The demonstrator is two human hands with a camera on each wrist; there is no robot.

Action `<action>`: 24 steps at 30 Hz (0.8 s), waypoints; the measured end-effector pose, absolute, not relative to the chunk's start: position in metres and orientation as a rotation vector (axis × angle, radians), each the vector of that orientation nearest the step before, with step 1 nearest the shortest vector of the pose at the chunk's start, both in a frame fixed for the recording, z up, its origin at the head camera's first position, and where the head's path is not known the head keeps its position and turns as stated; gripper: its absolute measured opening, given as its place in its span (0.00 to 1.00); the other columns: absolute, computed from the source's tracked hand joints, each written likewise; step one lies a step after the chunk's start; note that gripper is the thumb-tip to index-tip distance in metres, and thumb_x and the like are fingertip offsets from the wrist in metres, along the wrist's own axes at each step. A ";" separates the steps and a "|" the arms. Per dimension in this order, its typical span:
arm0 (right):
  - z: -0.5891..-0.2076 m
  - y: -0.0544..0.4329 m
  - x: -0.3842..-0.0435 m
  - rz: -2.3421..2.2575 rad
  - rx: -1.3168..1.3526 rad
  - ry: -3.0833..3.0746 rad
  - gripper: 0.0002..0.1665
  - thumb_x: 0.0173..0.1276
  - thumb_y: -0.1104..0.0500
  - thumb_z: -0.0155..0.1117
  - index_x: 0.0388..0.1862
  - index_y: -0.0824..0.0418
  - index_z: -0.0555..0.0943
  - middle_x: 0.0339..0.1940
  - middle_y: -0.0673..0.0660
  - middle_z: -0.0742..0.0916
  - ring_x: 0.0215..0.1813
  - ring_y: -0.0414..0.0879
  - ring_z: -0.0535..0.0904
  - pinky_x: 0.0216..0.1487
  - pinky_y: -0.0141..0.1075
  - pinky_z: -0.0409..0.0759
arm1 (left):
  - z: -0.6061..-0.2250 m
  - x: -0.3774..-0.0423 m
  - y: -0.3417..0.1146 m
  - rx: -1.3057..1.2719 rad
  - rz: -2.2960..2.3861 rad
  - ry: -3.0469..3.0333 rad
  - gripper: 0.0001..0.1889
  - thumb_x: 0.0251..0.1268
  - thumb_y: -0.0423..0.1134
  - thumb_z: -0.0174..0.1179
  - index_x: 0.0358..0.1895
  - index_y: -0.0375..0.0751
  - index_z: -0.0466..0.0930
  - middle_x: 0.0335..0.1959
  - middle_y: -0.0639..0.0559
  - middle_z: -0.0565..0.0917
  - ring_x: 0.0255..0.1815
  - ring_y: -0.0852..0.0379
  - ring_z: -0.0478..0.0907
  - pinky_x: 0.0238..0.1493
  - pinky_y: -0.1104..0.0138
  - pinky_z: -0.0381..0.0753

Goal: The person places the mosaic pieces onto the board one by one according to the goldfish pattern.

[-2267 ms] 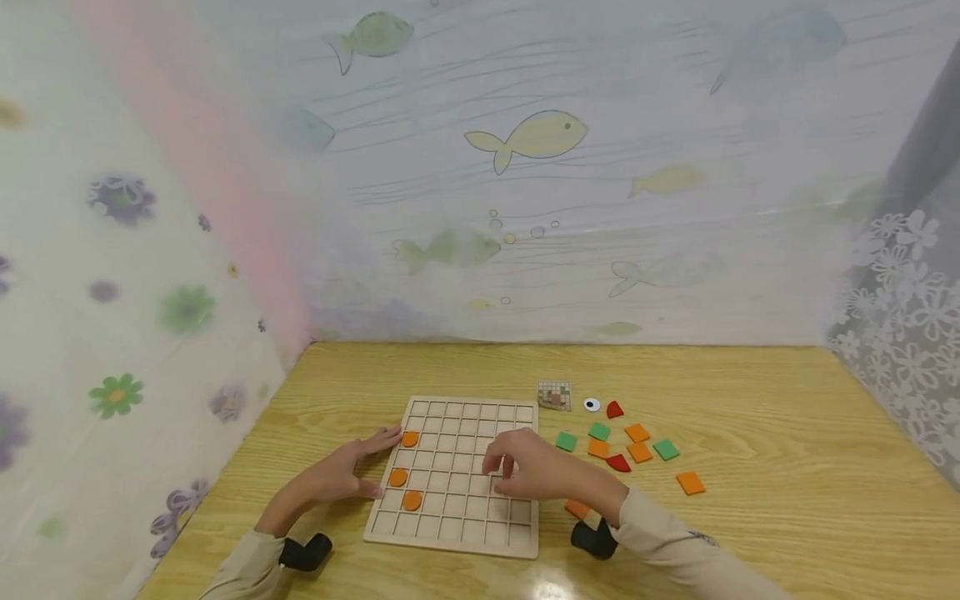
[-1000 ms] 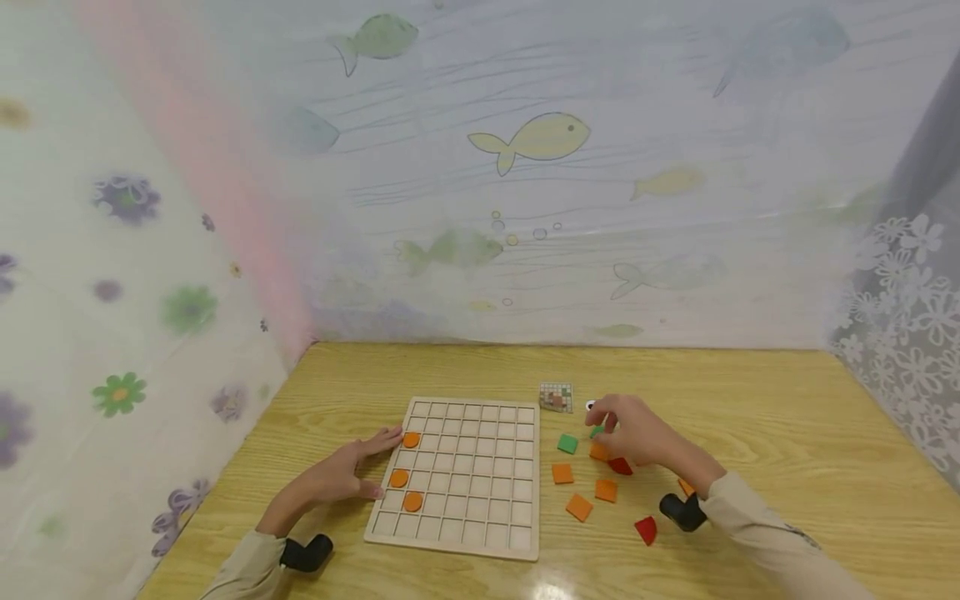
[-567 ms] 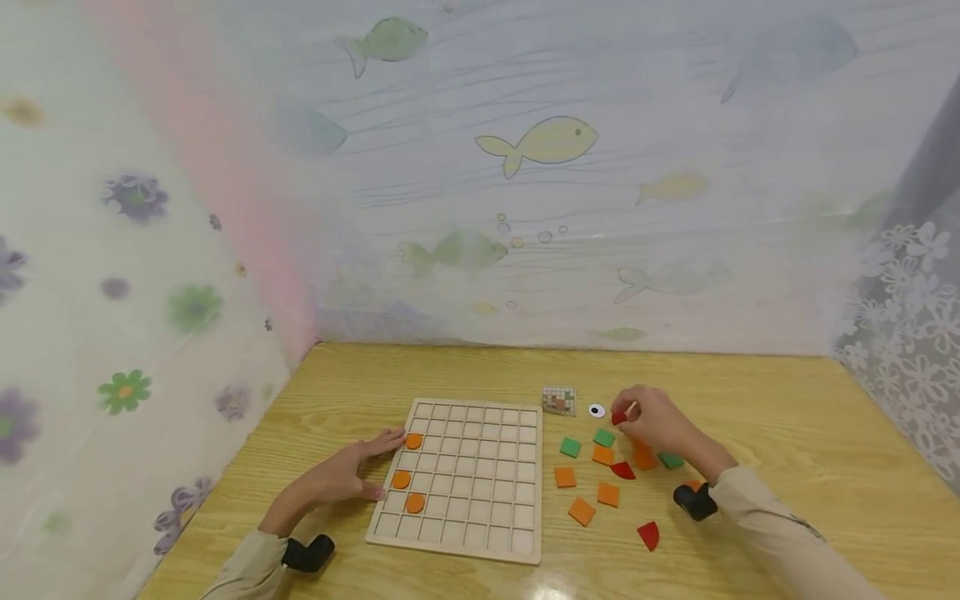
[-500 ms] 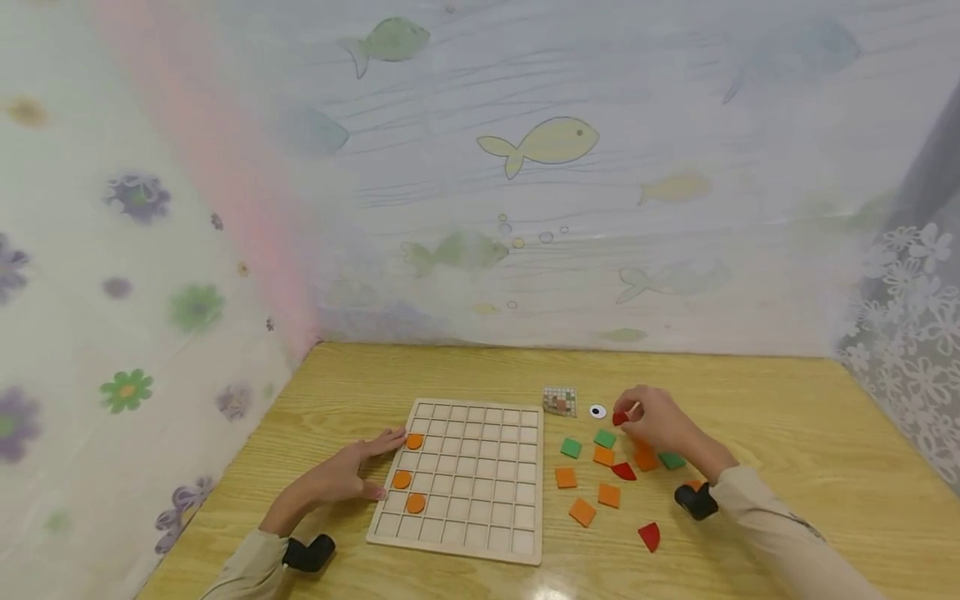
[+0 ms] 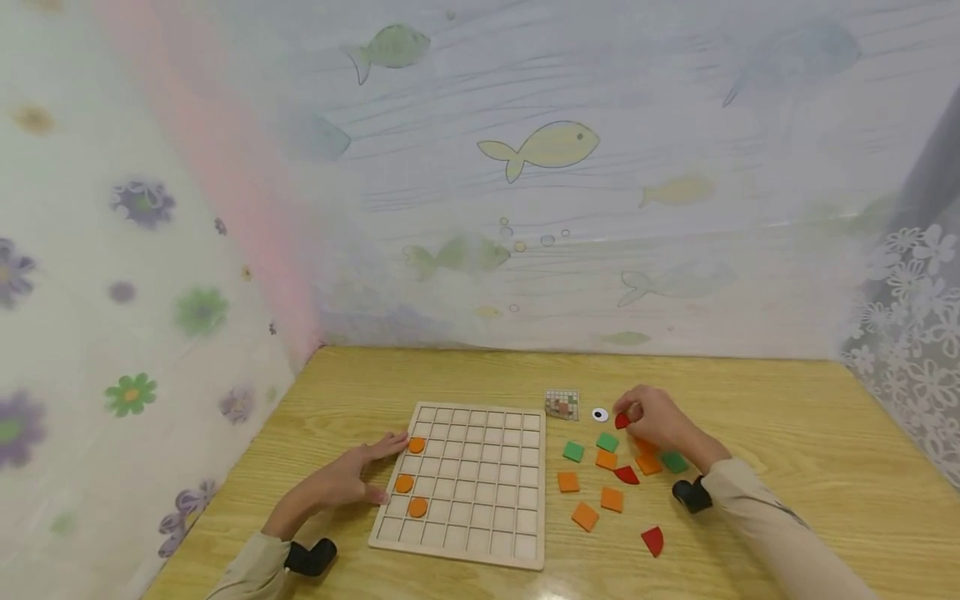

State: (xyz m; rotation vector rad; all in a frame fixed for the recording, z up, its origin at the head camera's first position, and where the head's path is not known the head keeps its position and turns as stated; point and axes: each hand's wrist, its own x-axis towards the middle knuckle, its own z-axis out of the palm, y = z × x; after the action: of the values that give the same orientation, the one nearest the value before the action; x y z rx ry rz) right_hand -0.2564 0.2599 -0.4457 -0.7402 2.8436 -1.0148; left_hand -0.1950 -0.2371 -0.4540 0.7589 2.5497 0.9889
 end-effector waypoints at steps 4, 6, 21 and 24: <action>-0.445 0.260 -0.257 -1.008 -0.805 2.852 0.12 0.54 0.75 0.64 0.38 0.67 0.85 0.38 0.61 0.82 0.36 0.52 0.78 0.33 0.40 0.81 | -0.454 -0.196 -0.237 0.771 0.995 2.540 0.44 0.54 0.40 0.68 0.73 0.37 0.56 0.74 0.41 0.52 0.74 0.39 0.44 0.67 0.37 0.34; -0.445 0.260 -0.257 -1.003 -0.827 2.860 0.12 0.54 0.75 0.64 0.37 0.66 0.85 0.39 0.61 0.82 0.36 0.53 0.79 0.34 0.41 0.82 | -0.454 -0.197 -0.237 0.782 0.990 2.540 0.44 0.54 0.40 0.68 0.73 0.37 0.55 0.75 0.41 0.52 0.74 0.39 0.44 0.67 0.37 0.34; -0.450 0.260 -0.256 -1.015 -0.745 2.846 0.09 0.56 0.69 0.68 0.37 0.68 0.85 0.32 0.55 0.83 0.30 0.43 0.75 0.28 0.33 0.76 | -0.455 -0.195 -0.236 0.765 1.003 2.529 0.44 0.54 0.39 0.68 0.73 0.37 0.55 0.74 0.40 0.52 0.74 0.39 0.44 0.67 0.38 0.35; -0.450 0.260 -0.258 -1.009 -0.756 2.853 0.09 0.56 0.69 0.68 0.37 0.67 0.85 0.32 0.55 0.84 0.29 0.42 0.74 0.27 0.32 0.76 | -0.455 -0.195 -0.237 0.760 0.998 2.536 0.44 0.54 0.40 0.68 0.73 0.37 0.55 0.75 0.41 0.52 0.74 0.39 0.44 0.67 0.38 0.35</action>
State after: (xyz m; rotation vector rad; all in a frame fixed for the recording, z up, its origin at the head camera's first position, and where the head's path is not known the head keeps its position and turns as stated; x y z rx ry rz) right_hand -0.2582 0.2598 -0.4501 -0.7555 2.8530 -1.0089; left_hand -0.1952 -0.2372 -0.4550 0.7602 2.5364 0.9981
